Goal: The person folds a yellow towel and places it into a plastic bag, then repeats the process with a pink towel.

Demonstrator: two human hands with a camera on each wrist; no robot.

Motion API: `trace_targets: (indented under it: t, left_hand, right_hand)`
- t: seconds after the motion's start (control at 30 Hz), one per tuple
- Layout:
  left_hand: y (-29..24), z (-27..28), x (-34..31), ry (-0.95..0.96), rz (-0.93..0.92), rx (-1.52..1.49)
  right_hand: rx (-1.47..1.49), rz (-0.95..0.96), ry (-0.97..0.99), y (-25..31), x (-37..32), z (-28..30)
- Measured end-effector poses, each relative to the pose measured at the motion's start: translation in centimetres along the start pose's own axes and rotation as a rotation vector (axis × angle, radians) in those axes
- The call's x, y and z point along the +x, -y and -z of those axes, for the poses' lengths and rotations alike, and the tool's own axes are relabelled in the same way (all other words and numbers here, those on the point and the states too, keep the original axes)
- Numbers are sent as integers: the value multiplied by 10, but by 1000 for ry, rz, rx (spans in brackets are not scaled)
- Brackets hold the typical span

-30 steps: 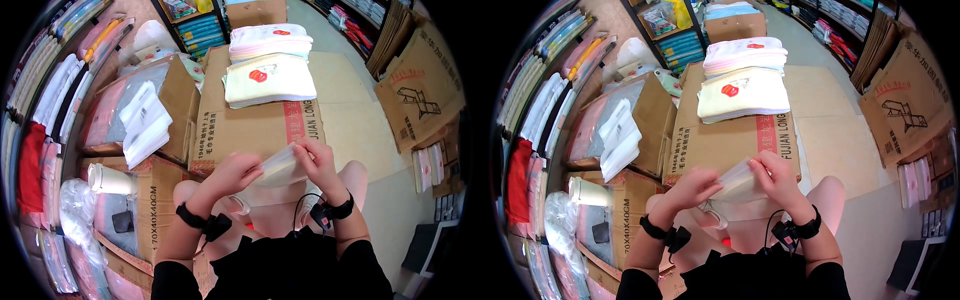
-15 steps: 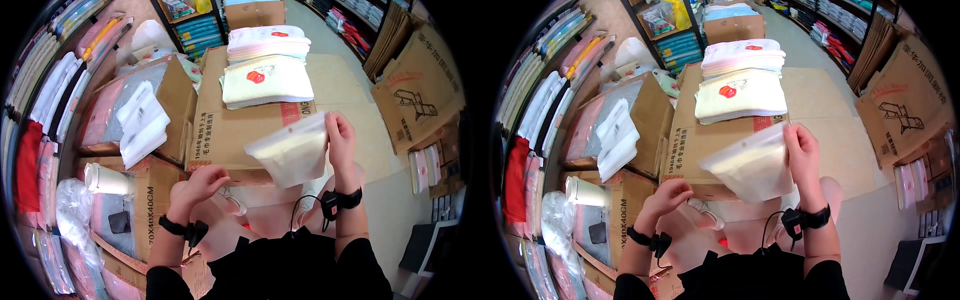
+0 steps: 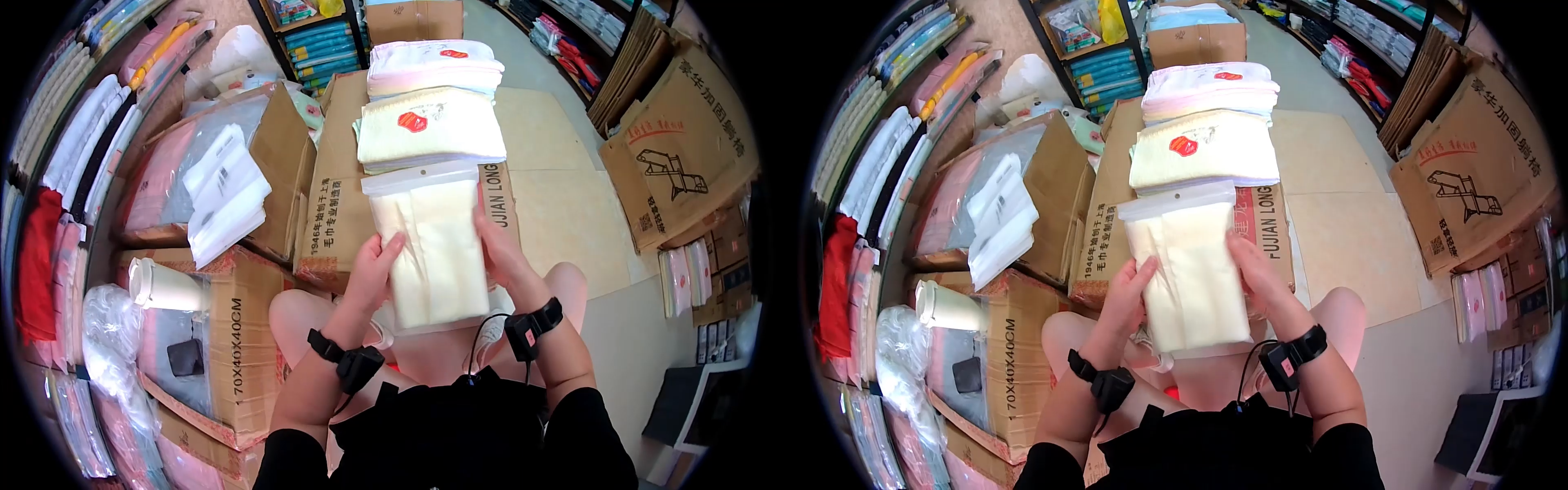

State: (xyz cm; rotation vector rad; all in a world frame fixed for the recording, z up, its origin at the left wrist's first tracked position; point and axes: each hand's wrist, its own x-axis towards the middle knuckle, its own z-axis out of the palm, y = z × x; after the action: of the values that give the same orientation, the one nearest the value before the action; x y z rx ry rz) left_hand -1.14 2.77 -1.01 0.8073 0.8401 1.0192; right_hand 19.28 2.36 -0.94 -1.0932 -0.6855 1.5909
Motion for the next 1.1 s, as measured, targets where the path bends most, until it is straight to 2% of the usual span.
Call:
trace_targets:
  t: [0.07,0.1,0.13,0.23,0.33,0.37,0.43,0.53,0.6,0.63,0.7,0.83,0.93,1.0,1.03,1.1]
  left_hand:
    - [-1,2,0,-9,-9,-25]
    - [2,4,2,-6,-1,12]
    - [3,6,3,-2,6,49]
    - [5,8,3,41,8,-61]
    - [4,12,3,19,43,-183]
    - [4,11,1,18,42,-187]
    - [4,10,-6,125,172,-26]
    - [10,11,-9,77,168,-34]
    - [16,16,-5,26,143,-97]
    - [19,18,-2,-23,115,-157]
    - [20,21,0,-40,129,-248]
    - [24,21,-2,-102,214,-515]
    - [20,23,-5,-47,279,-557]
    - [21,24,-4,-52,198,-467]
    - [21,23,-4,-57,125,-373]
    - [16,14,-9,-59,95,-343]
  right_hand:
    - [-156,-12,20,-5,-6,-1]
    - [-183,89,24,-9,-6,-3]
    - [-182,87,22,-10,-6,-5]
    - [-139,92,113,-8,-8,-10]
    - [34,52,166,-9,-4,-13]
    - [39,38,147,-10,-2,-13]
    - [38,22,132,-9,0,-13]
    - [100,-15,96,-6,-1,-14]
    - [-132,-93,79,-8,-6,-14]
    - [-136,-94,78,-11,-9,-13]
    - [-274,-69,181,-16,-15,-10]
    - [-207,-49,184,-19,-15,-7]
    - [-112,-70,216,-22,-13,-5]
    - [-411,-60,104,-21,-11,-7]
    - [-415,-60,111,-22,-11,-9]
    - [-1062,722,-150,-24,-12,-13]
